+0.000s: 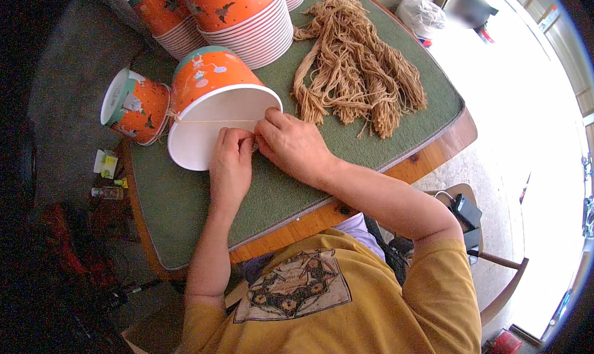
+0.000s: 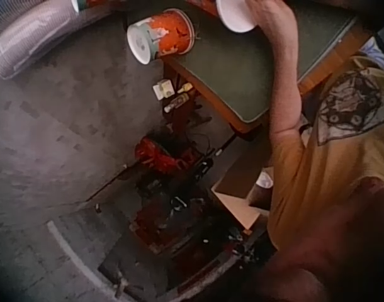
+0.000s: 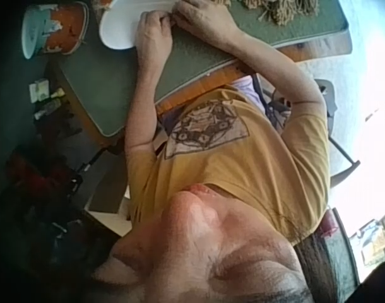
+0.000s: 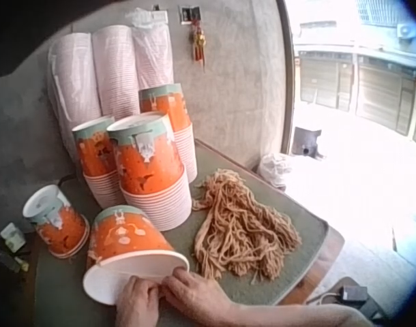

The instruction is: Threading twine handles through pre-punched holes in paper buckets.

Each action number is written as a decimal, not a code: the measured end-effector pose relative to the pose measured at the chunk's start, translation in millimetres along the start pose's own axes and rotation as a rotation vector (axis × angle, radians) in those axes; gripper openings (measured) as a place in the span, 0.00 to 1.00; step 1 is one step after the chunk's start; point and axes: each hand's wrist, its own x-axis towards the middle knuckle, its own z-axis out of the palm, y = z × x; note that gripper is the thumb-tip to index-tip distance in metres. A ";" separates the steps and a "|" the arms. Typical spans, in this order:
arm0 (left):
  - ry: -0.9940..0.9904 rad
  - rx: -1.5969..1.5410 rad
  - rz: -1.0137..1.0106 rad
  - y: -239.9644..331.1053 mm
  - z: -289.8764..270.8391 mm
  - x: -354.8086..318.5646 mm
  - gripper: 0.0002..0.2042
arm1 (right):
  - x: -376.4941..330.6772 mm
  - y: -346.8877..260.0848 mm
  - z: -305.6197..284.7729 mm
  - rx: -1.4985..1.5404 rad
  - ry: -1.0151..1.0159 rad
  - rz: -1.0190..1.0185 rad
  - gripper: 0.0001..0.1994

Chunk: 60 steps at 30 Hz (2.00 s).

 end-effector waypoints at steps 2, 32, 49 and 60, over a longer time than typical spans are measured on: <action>-0.011 0.002 -0.002 0.1 -1.6 0.4 0.04 | 0.4 0.5 -0.7 0.005 0.002 0.001 0.08; -0.001 0.026 0.107 0.3 -2.3 -3.3 0.06 | 2.3 3.5 -4.2 0.157 -0.091 0.074 0.06; -0.109 -0.149 -0.019 -10.7 -6.0 -1.9 0.08 | -8.9 9.1 -13.6 -0.074 -0.084 -0.209 0.09; -0.154 -0.150 -0.127 -9.1 -7.2 2.1 0.07 | -5.9 12.2 -17.2 0.008 -0.087 -0.283 0.11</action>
